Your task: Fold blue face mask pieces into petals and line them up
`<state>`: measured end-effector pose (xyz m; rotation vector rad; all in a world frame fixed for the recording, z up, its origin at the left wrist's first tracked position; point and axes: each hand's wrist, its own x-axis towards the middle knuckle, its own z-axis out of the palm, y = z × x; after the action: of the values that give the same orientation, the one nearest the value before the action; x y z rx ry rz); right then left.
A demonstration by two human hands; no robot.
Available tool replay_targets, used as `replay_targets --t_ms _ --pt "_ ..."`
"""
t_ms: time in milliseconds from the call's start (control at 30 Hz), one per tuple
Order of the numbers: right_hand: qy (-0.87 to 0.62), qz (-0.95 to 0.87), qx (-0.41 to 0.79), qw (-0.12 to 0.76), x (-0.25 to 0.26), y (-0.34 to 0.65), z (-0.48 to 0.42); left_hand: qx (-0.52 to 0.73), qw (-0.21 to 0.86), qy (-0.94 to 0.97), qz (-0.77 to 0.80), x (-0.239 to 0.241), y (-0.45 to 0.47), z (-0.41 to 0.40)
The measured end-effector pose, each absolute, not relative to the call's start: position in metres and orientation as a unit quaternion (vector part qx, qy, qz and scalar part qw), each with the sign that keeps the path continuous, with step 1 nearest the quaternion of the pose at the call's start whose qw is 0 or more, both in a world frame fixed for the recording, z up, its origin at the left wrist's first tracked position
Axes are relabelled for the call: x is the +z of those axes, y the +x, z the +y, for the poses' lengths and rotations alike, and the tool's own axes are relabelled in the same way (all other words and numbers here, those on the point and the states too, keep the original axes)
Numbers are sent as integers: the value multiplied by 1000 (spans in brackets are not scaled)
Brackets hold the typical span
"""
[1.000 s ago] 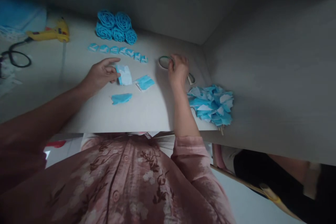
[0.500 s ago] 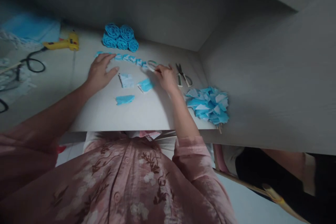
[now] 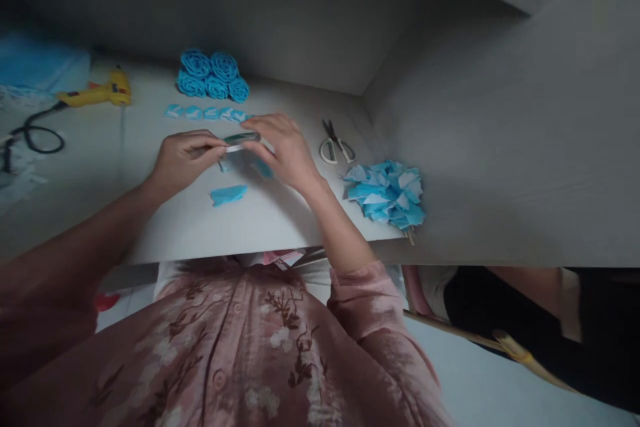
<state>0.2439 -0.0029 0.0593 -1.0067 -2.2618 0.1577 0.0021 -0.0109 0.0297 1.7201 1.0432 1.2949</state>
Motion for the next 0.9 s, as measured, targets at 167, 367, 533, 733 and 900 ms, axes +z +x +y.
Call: replay_targets --t_ms 167,367,533,733,900 --pt "-676 -723 -4 141 62 306 14 576 453 553 397 25 -2 -2" --pt "-776 -621 -38 -108 41 341 23 586 555 490 328 24 -3 4" --pt "-782 -615 -36 -95 30 344 34 591 584 474 292 23 -3 5" --pt "-749 -647 35 138 51 339 44 588 583 487 278 24 -2 3" --pt "-531 -609 367 461 62 308 40 564 637 463 250 25 -1 2"
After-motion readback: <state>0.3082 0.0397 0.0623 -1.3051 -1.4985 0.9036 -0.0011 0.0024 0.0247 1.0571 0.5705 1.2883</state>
